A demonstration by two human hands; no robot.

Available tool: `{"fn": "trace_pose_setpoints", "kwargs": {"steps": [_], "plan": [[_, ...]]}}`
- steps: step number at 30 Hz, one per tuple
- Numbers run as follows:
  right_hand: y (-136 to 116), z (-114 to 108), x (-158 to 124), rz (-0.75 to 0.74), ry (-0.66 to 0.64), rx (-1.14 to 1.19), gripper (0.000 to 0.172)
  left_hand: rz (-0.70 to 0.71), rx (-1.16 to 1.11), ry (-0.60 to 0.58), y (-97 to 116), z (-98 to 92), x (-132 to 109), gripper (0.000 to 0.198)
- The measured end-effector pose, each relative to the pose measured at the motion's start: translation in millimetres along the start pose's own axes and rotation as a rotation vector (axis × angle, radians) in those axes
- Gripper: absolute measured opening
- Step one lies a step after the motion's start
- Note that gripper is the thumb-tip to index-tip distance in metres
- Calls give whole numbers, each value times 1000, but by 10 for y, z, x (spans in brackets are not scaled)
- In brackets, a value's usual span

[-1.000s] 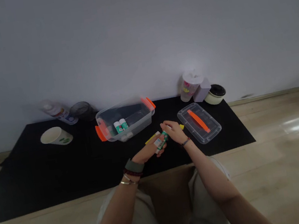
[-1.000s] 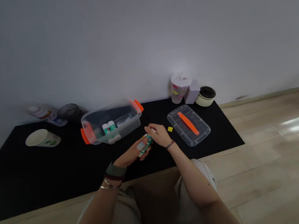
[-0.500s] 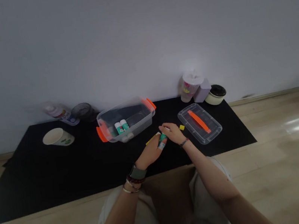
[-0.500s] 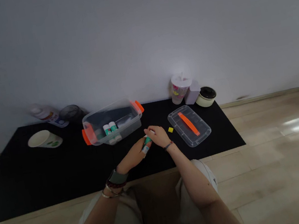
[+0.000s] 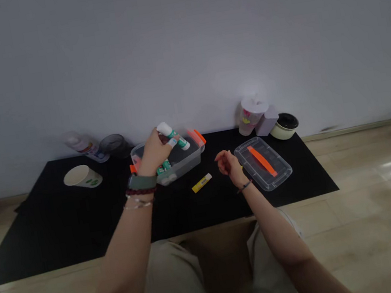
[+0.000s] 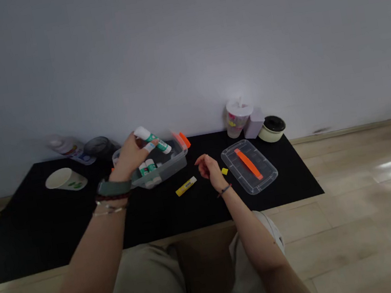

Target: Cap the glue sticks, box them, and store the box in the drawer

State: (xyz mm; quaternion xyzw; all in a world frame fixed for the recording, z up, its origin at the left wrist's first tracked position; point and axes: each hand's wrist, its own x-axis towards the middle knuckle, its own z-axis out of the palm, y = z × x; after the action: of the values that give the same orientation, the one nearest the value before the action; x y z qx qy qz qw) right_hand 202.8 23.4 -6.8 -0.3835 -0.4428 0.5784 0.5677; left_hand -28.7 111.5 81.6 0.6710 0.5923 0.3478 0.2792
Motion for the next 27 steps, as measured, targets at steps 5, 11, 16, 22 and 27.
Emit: {"fn": "trace_pose_setpoints", "kwargs": {"steps": [5, 11, 16, 22, 27], "plan": [[-5, 4, 1, 20, 5, -76, 55, -169, 486, -206, -153, 32, 229, 57], [-26, 2, -8, 1, -4, -79, 54, -266, 643, -462, -332, 192, 252, 65], [-79, 33, -24, -10, -25, -101, 54, -348, 683, -523, -456, 298, 297, 59], [-121, 51, -39, -15, -32, -115, 53, -293, 811, -549, -630, 408, 384, 59], [-123, 62, -39, 4, -25, -142, 56, -288, 844, -561, -701, 430, 401, 55]]}}
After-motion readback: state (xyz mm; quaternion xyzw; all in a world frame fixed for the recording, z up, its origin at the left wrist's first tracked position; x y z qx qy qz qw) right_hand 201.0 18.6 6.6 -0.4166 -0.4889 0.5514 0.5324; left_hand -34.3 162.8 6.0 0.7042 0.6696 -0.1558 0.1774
